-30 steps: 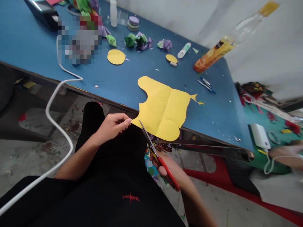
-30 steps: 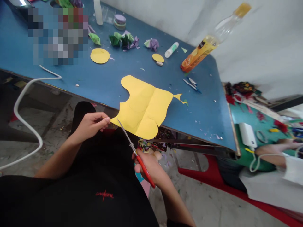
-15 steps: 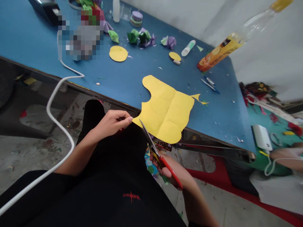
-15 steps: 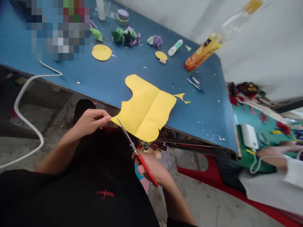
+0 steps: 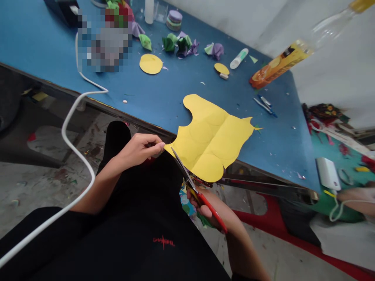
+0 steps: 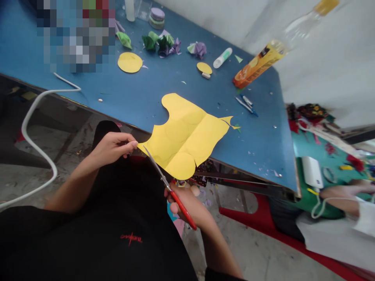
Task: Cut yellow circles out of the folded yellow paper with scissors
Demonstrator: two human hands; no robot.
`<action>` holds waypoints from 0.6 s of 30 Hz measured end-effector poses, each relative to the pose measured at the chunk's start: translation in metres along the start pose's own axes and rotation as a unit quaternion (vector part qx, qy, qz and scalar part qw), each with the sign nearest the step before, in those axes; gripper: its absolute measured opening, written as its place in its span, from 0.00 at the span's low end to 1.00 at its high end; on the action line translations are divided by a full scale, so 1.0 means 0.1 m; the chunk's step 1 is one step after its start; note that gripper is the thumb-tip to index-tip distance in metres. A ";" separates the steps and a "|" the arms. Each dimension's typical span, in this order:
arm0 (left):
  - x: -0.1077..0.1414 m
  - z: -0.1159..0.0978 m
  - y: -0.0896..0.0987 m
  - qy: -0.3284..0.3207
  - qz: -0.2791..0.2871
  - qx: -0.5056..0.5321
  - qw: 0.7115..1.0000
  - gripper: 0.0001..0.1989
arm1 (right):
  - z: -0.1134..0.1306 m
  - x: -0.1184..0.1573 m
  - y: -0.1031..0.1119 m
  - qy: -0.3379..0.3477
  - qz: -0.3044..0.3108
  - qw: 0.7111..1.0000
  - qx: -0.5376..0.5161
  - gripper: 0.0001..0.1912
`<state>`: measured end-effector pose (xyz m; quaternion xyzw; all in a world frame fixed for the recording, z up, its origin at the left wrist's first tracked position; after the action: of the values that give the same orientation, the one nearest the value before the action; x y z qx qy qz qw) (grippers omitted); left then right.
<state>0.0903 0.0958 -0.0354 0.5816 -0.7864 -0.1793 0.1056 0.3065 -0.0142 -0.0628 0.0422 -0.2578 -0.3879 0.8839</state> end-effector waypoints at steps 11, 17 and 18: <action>0.01 0.03 0.00 0.005 0.004 -0.014 1.000 0.13 | -0.08 0.01 -0.03 -0.026 0.005 0.999 -0.035 0.45; 0.02 0.03 -0.01 0.007 -0.004 0.000 1.000 0.12 | -0.08 0.01 -0.06 -0.016 -0.016 0.997 -0.070 0.46; 0.03 0.04 -0.02 0.007 -0.004 0.002 1.000 0.12 | -0.09 0.02 -0.06 -0.016 -0.020 0.997 -0.076 0.46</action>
<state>0.0898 0.0935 -0.0395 0.5865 -0.7836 -0.1738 0.1091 0.3074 -0.0209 -0.0716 -0.0260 -0.2409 -0.4248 0.8723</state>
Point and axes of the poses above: each hand's wrist, its own x-axis away from the middle knuckle, its own y-axis out of the back of the hand, z = x × y, the point moved 7 cm from there along -x, towards the middle knuckle, and after that the axes turned 10 degrees about -x, right-handed, at the moved point
